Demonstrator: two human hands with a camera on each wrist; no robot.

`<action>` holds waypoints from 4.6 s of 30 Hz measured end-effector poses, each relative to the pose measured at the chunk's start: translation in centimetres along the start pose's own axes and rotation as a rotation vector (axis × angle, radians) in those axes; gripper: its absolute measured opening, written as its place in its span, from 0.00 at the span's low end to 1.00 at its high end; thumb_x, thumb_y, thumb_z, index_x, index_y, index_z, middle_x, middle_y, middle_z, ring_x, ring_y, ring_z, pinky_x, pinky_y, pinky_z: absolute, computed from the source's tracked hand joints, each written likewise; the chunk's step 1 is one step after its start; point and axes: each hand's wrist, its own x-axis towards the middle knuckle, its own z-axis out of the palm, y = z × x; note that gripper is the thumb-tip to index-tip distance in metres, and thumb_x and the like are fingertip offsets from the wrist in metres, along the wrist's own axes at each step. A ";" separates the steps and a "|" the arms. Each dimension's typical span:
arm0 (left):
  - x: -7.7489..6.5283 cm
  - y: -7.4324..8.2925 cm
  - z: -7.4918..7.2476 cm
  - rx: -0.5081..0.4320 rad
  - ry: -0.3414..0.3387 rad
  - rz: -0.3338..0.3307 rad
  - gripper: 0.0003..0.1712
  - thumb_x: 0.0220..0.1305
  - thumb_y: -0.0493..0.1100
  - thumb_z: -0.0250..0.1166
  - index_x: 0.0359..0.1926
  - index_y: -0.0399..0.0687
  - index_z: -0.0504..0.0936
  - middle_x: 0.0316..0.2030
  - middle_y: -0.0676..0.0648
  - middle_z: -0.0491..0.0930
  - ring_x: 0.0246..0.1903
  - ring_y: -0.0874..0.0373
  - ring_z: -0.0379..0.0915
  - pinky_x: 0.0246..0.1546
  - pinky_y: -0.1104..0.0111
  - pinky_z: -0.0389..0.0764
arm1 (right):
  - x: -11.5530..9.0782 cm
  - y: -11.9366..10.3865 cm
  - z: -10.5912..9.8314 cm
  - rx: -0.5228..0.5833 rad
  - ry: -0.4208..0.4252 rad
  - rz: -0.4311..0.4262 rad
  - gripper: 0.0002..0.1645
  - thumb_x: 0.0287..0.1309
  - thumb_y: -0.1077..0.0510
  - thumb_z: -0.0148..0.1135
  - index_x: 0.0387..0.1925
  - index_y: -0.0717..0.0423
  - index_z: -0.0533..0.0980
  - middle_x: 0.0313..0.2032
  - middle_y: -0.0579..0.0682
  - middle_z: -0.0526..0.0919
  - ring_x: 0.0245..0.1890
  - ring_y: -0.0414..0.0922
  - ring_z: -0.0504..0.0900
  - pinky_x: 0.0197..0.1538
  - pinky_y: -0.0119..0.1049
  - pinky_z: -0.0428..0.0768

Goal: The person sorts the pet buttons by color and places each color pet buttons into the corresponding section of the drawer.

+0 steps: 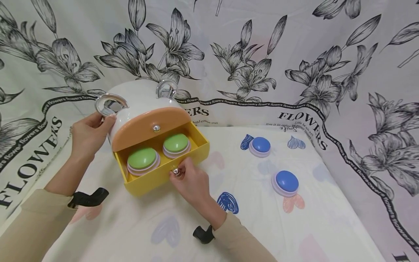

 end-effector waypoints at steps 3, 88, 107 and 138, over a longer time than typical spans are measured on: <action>0.0 0.0 0.0 -0.003 0.002 -0.002 0.35 0.57 0.61 0.59 0.64 0.56 0.67 0.55 0.48 0.76 0.43 0.62 0.71 0.30 0.87 0.74 | 0.5 -0.2 0.3 -0.008 0.014 -0.009 0.16 0.45 0.55 0.69 0.29 0.53 0.68 0.20 0.42 0.77 0.18 0.33 0.73 0.22 0.18 0.69; 0.1 -0.1 0.1 -0.008 -0.006 0.003 0.35 0.57 0.62 0.58 0.64 0.58 0.66 0.55 0.49 0.75 0.44 0.63 0.71 0.31 0.87 0.74 | 7.2 -0.3 5.4 -0.080 -0.105 0.053 0.16 0.53 0.49 0.64 0.35 0.52 0.68 0.27 0.43 0.82 0.17 0.33 0.76 0.14 0.21 0.63; 0.2 -0.2 0.1 -0.008 0.001 -0.021 0.35 0.57 0.62 0.58 0.64 0.59 0.67 0.56 0.49 0.75 0.44 0.62 0.70 0.32 0.87 0.74 | 4.7 2.1 5.7 0.036 -0.211 0.098 0.16 0.56 0.49 0.62 0.43 0.50 0.71 0.36 0.43 0.80 0.29 0.39 0.80 0.26 0.24 0.73; 0.1 0.1 0.2 0.008 0.004 -0.044 0.37 0.56 0.64 0.57 0.65 0.60 0.65 0.57 0.50 0.74 0.46 0.60 0.69 0.33 0.85 0.75 | 3.2 2.1 9.4 -0.060 -0.120 0.242 0.14 0.50 0.48 0.64 0.30 0.48 0.67 0.23 0.38 0.81 0.20 0.39 0.77 0.19 0.29 0.67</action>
